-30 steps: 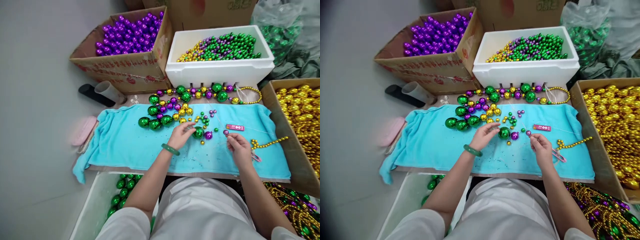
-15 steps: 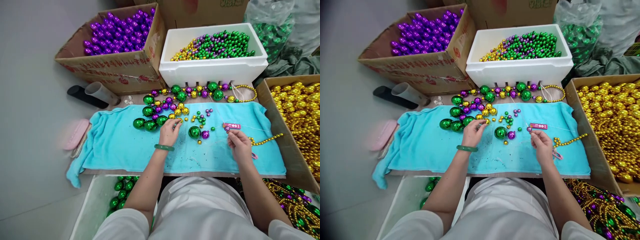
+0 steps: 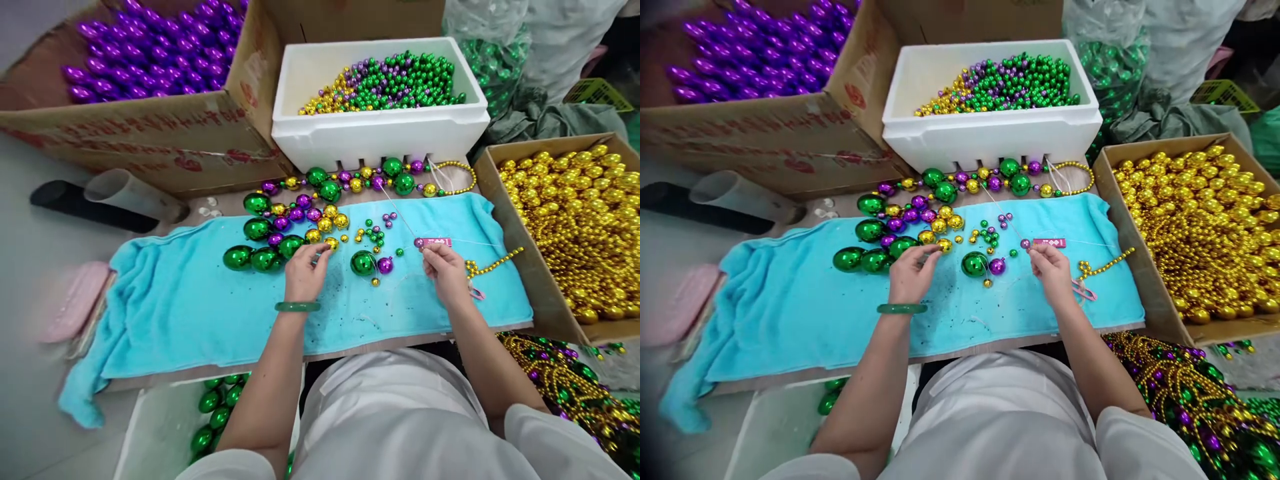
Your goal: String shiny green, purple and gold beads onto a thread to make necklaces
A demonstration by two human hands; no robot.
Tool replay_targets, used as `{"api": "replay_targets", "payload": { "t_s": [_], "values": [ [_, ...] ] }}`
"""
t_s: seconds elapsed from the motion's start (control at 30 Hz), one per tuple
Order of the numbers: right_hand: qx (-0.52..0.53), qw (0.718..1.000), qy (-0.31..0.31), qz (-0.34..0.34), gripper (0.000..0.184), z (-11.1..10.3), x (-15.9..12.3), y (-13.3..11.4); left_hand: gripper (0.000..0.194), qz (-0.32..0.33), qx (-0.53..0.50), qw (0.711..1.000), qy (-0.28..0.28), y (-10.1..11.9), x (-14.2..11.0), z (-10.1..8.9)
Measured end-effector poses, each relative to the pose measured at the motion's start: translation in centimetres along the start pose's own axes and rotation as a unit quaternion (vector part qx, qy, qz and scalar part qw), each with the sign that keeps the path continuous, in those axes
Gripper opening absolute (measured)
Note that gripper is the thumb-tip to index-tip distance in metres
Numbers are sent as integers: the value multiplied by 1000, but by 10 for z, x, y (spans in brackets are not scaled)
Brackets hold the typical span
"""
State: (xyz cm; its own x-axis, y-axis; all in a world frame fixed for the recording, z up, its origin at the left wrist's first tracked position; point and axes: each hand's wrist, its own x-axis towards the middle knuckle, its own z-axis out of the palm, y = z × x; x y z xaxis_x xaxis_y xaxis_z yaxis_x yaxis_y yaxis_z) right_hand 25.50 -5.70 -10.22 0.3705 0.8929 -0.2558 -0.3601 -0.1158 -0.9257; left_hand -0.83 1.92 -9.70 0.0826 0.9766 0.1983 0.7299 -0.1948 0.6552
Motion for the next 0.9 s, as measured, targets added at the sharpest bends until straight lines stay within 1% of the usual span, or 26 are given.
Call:
{"api": "replay_targets", "payload": {
  "t_s": [0.1,0.23,0.43,0.57,0.73,0.9],
  "values": [
    [-15,1000,-3,3,20,6,4,-5,30,-8,3,1000,-9,0,-2,-1],
    [-45,999,-6,3,24,13,10,-11,30,-11,8,1000,-2,-1,-4,-3],
    [-101,994,-11,-45,24,18,29,-24,30,-13,1,1000,-7,-8,-6,-3],
    [-129,989,-23,-61,23,24,39,-31,29,-12,6,1000,-4,-8,-7,-2],
    [-137,987,-41,-69,20,33,45,-33,28,-20,4,1000,-10,-7,-7,-2],
    [-142,986,-50,-69,19,40,48,-34,28,-24,-1,1000,-15,-11,-8,1]
  ]
}}
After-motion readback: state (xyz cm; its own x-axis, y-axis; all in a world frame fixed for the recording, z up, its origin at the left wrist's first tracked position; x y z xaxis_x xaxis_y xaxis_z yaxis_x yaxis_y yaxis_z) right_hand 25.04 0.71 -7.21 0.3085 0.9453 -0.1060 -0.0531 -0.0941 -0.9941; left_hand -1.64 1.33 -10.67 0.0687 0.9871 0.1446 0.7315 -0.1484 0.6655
